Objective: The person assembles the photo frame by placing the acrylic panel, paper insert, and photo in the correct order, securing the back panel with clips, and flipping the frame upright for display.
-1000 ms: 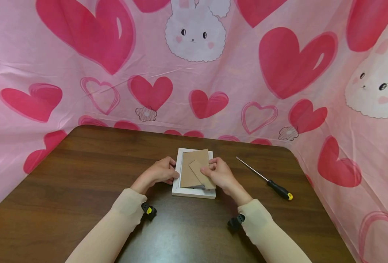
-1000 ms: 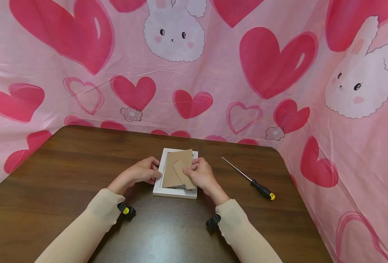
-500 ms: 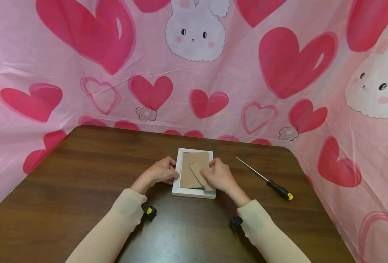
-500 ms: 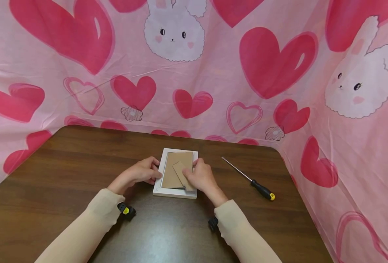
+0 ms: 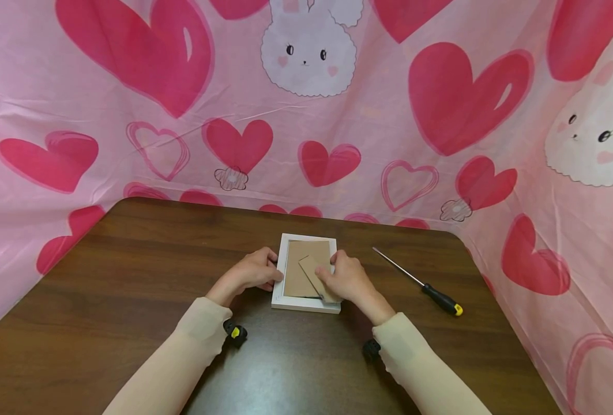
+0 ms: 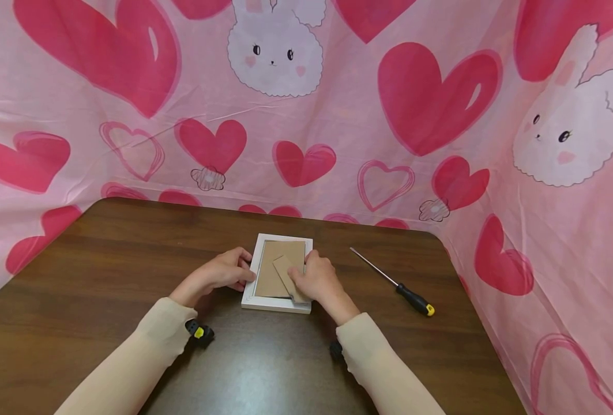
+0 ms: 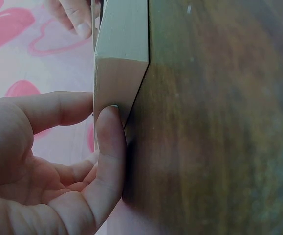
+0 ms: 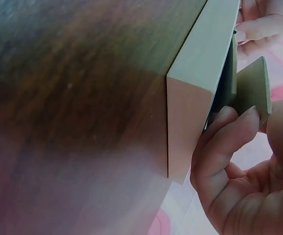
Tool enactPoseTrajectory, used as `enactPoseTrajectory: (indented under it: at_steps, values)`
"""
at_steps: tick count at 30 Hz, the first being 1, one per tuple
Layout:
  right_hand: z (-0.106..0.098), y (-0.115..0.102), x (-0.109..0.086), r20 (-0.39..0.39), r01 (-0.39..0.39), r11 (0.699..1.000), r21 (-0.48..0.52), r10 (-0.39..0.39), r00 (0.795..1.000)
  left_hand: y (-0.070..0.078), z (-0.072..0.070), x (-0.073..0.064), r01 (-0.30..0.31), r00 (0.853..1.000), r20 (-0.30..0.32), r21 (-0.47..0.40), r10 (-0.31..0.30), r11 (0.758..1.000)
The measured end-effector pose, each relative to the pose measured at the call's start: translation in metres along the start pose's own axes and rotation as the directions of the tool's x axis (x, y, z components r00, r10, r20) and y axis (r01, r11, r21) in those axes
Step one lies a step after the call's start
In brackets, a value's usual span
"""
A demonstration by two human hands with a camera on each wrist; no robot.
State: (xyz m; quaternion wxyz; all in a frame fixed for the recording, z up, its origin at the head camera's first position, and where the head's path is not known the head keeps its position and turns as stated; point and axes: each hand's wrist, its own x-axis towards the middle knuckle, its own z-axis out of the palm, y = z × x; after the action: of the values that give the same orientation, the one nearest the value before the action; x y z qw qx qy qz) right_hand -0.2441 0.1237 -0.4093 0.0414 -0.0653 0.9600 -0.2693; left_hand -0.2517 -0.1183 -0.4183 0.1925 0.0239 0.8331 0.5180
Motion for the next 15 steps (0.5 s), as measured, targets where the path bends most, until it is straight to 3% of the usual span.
enactPoseTrajectory:
  at_steps: [15]
  values:
    - [-0.0003, -0.0022, -0.0003, 0.012, 0.025, 1.0, -0.017, -0.025, 1.0, -0.002, -0.0012, 0.0009, 0.002, 1.0, 0.002, 0.006, -0.002, 1.0]
